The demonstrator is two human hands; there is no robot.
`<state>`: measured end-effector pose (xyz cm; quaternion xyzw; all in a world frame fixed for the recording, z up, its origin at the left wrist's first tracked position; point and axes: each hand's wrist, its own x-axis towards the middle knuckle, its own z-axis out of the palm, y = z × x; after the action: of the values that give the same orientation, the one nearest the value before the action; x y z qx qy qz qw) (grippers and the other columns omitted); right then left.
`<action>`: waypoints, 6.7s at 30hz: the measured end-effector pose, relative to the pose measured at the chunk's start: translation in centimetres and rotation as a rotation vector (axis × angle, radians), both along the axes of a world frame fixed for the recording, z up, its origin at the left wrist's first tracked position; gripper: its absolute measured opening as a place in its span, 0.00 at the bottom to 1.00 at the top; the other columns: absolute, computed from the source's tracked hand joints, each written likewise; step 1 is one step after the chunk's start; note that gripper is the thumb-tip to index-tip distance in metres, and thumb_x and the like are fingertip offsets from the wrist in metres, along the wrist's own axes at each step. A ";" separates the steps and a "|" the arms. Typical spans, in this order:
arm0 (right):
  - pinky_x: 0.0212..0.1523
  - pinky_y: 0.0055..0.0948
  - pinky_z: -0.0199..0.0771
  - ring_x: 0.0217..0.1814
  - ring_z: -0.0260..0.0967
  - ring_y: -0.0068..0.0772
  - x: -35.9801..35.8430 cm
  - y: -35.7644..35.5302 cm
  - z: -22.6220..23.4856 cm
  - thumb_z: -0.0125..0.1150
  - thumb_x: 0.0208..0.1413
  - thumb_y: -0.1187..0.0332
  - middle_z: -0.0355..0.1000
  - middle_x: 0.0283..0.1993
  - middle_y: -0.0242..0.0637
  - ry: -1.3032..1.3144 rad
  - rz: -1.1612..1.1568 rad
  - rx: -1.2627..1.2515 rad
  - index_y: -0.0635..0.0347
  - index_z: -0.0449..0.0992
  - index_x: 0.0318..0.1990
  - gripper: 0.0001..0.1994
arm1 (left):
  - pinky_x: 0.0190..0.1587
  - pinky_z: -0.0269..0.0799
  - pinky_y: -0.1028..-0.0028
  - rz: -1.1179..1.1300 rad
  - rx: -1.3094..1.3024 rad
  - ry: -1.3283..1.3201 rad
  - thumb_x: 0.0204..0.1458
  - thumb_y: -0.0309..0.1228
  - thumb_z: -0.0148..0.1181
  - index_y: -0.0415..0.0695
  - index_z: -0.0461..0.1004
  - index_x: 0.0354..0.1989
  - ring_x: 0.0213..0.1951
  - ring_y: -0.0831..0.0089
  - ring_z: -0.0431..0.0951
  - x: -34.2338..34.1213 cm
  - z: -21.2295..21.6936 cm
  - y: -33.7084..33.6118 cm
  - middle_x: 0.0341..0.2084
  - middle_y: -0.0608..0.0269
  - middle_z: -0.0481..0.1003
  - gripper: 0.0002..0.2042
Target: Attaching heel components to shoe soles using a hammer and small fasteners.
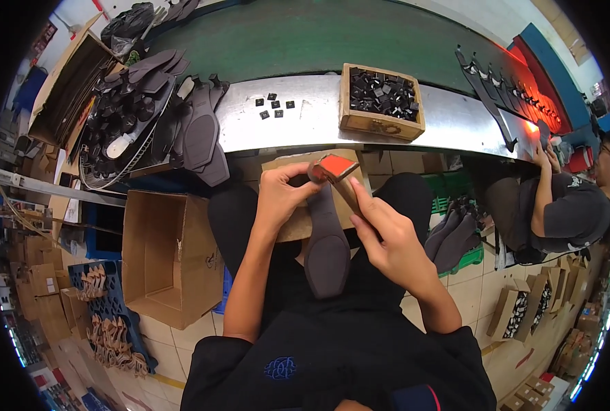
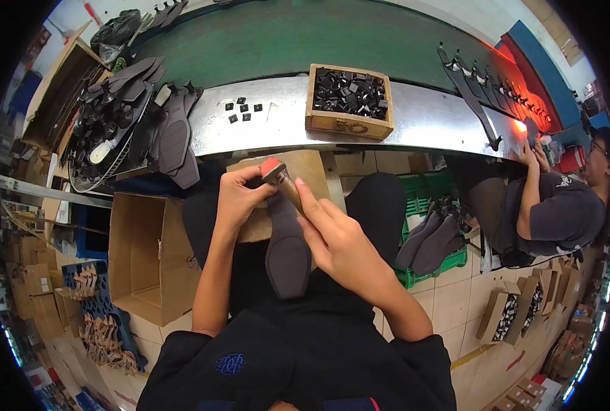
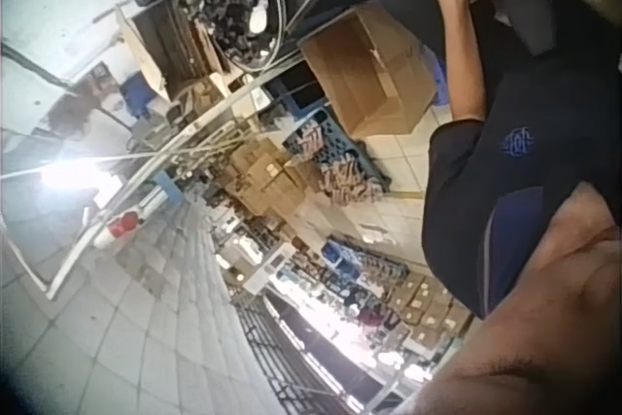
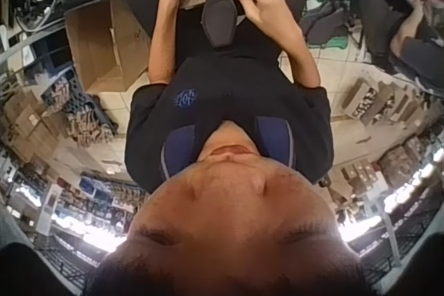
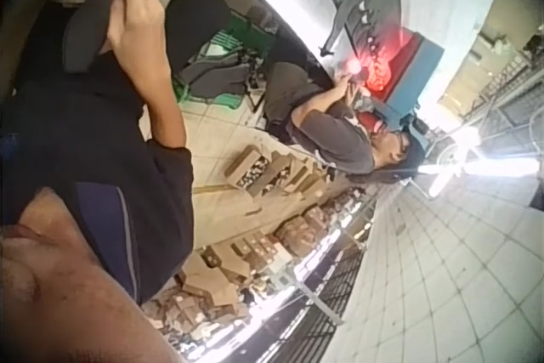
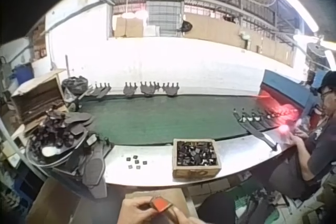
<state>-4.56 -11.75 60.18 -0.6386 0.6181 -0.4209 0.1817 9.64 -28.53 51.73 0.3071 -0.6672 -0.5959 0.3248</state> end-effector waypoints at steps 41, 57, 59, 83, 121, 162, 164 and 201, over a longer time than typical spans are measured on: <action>0.43 0.40 0.74 0.47 0.72 0.47 -2.4 -1.0 -2.9 0.65 0.52 0.73 0.72 0.53 0.42 0.593 0.199 0.171 0.59 0.71 0.62 0.27 | 0.37 0.74 0.76 -0.431 0.119 -0.044 0.56 0.28 0.62 0.37 0.84 0.38 0.32 0.71 0.82 6.5 9.7 9.8 0.30 0.57 0.82 0.08; 0.49 0.33 0.70 0.47 0.68 0.36 1.7 2.3 -1.8 0.54 0.62 0.40 0.71 0.45 0.45 -1.215 0.523 0.345 0.64 0.77 0.38 0.29 | 0.54 0.66 0.72 -0.794 0.747 0.180 0.70 0.38 0.41 0.37 0.72 0.45 0.49 0.70 0.72 5.0 9.5 11.9 0.43 0.57 0.72 0.16; 0.44 0.25 0.73 0.45 0.70 0.29 1.4 2.2 -2.0 0.56 0.64 0.45 0.71 0.47 0.45 -1.298 0.575 0.323 0.67 0.78 0.40 0.27 | 0.54 0.66 0.72 -0.801 0.779 0.171 0.70 0.38 0.42 0.37 0.72 0.45 0.49 0.70 0.72 5.2 9.5 12.0 0.43 0.57 0.72 0.16; 0.46 0.39 0.75 0.45 0.73 0.44 -1.2 1.9 -3.2 0.62 0.59 0.49 0.76 0.41 0.45 -0.873 0.583 -0.098 0.65 0.81 0.40 0.23 | 0.52 0.66 0.72 -0.901 1.022 0.193 0.68 0.33 0.44 0.36 0.72 0.42 0.46 0.72 0.72 3.1 9.4 11.7 0.40 0.60 0.73 0.13; 0.24 0.26 0.78 0.26 0.73 0.38 -4.0 1.4 7.1 0.71 0.55 0.66 0.72 0.28 0.45 -0.013 1.178 0.164 0.76 0.76 0.35 0.16 | 0.48 0.67 0.74 -1.510 0.838 0.488 0.70 0.41 0.44 0.36 0.76 0.43 0.42 0.74 0.74 2.3 6.7 14.0 0.36 0.61 0.77 0.19; 0.66 0.57 0.59 0.58 0.72 0.64 1.3 5.4 -1.6 0.64 0.57 0.46 0.79 0.40 0.53 -1.392 0.466 0.269 0.66 0.81 0.35 0.25 | 0.46 0.69 0.70 -0.788 1.026 0.099 0.60 0.39 0.53 0.36 0.72 0.33 0.42 0.67 0.74 3.7 10.2 14.3 0.37 0.50 0.75 0.15; 0.68 0.56 0.54 0.57 0.73 0.64 1.3 5.1 -1.4 0.64 0.57 0.46 0.80 0.39 0.52 -1.417 0.489 0.259 0.66 0.81 0.36 0.25 | 0.46 0.68 0.70 -0.762 1.034 0.104 0.58 0.39 0.55 0.36 0.73 0.32 0.41 0.67 0.74 3.9 9.9 14.2 0.35 0.50 0.75 0.15; 0.54 0.21 0.69 0.53 0.68 0.19 -8.0 15.1 -5.1 0.60 0.65 0.69 0.72 0.50 0.30 -0.849 -0.689 -0.112 0.68 0.70 0.59 0.18 | 0.68 0.53 0.55 -0.222 -0.319 0.086 0.58 0.44 0.53 0.36 0.55 0.69 0.71 0.53 0.56 -6.2 8.2 10.5 0.71 0.43 0.54 0.35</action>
<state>-12.54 3.31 55.08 -0.1823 0.6404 -0.7090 0.2323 3.46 -18.03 59.93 0.1507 -0.7685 -0.5272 0.3298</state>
